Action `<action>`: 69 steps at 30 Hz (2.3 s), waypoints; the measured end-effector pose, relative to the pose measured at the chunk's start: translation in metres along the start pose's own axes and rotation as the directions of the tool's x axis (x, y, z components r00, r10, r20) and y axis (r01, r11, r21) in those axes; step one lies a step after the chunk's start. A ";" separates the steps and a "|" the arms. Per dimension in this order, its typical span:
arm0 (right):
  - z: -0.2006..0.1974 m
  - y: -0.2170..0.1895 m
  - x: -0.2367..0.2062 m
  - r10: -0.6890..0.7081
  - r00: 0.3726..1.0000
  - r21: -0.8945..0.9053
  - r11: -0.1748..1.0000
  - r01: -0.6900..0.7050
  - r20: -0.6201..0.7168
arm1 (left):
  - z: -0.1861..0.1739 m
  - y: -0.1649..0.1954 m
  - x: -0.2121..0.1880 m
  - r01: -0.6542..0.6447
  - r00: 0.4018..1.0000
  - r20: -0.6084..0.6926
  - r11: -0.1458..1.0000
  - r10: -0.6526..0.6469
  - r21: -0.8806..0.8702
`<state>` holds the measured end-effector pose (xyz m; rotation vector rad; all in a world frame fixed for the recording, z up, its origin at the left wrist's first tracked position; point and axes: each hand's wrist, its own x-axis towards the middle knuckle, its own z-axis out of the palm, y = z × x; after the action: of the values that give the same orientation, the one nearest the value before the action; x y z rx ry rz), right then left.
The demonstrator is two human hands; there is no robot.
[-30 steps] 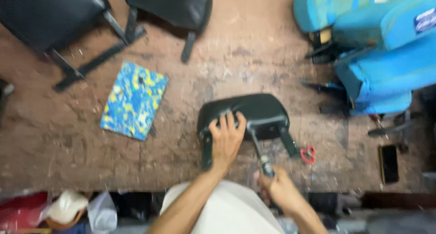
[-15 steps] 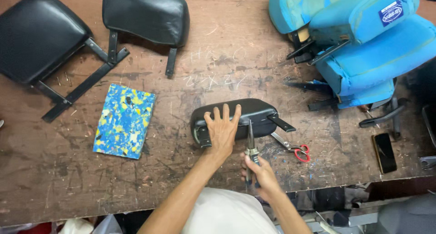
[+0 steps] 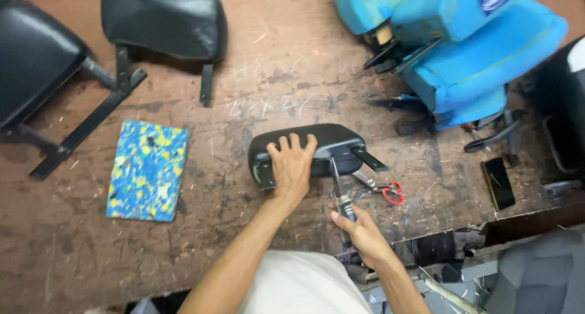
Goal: The person uses a knife to cut and peel off the black vinyl cover from a car headrest, revealing the blue foam underneath. They repeat this process on a second headrest, removing the cover and placing the foam pieces aside.
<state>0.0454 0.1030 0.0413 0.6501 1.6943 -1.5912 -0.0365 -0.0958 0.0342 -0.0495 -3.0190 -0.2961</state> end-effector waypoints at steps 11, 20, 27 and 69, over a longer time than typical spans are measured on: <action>-0.007 -0.002 0.024 -0.097 0.985 -0.079 0.991 0.109 0.146 | -0.002 -0.001 0.011 -0.025 0.999 0.023 1.000 0.025 -0.006; -0.002 -0.004 0.016 -0.040 0.990 -0.034 0.998 0.045 0.138 | -0.001 -0.003 0.013 -0.030 0.999 0.015 0.999 0.030 -0.041; -0.006 -0.005 0.024 -0.042 0.988 0.038 0.999 0.037 0.151 | -0.005 -0.001 0.013 -0.046 0.999 0.027 0.998 0.047 -0.035; -0.026 0.009 0.026 -0.086 0.996 0.007 0.996 0.086 0.032 | -0.016 0.012 0.013 -0.042 0.996 0.088 0.994 0.033 0.102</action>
<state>0.0318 0.1266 0.0151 0.5582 1.7153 -1.6581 -0.0468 -0.0865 0.0538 -0.1134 -3.1091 -0.1363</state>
